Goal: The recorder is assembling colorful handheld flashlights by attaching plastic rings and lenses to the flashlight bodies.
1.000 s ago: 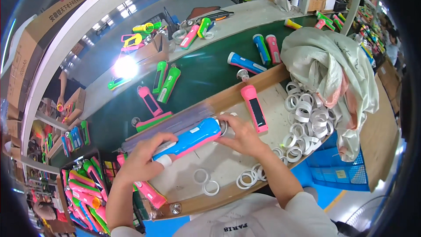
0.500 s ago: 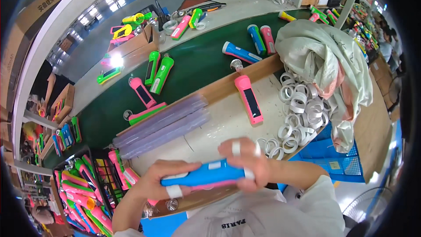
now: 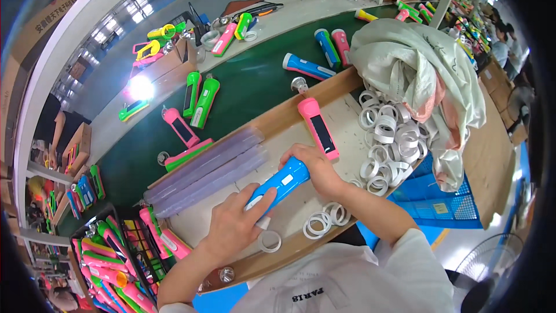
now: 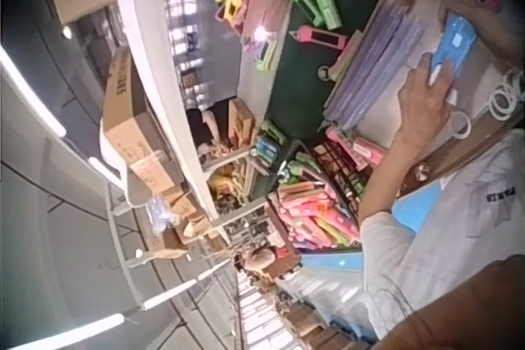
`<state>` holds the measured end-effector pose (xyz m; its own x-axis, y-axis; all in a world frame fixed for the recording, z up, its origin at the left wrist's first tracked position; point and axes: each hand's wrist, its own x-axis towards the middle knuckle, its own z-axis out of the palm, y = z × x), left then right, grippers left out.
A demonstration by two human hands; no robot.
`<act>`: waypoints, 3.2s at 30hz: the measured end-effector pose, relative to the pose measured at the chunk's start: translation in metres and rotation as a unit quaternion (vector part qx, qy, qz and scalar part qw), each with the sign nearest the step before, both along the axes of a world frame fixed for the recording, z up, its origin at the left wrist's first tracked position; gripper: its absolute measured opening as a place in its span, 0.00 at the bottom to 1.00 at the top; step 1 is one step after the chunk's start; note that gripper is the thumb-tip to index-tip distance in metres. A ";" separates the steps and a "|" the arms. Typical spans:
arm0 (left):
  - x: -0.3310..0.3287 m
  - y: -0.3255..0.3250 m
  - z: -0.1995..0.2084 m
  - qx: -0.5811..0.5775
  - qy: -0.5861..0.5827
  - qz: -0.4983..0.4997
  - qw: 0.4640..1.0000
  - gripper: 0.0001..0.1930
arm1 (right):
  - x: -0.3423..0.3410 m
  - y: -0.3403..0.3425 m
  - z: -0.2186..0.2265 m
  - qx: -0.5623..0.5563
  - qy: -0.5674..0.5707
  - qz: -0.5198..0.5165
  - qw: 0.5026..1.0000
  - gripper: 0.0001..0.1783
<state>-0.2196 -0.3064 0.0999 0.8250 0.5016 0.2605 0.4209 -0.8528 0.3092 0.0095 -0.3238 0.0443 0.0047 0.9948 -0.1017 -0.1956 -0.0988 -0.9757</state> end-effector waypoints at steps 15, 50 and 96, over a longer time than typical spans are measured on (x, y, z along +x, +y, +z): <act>0.016 -0.051 -0.046 -0.728 -0.290 0.145 0.604 0.34 | -0.013 -0.032 0.003 0.056 0.285 -0.036 0.956 0.31; 0.040 -0.026 -0.052 -0.588 -0.145 0.209 0.768 0.31 | 0.017 -0.032 -0.012 0.027 0.026 -0.247 0.968 0.13; 0.021 0.087 -0.040 -0.279 -0.309 0.168 0.894 0.05 | 0.081 -0.047 -0.002 0.019 -0.676 -0.067 0.733 0.12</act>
<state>-0.1988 -0.2197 0.0597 0.3894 0.8878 0.2454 0.2261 -0.3504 0.9089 0.0909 -0.3708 0.0426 0.1725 0.9784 0.1139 0.9484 -0.1337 -0.2875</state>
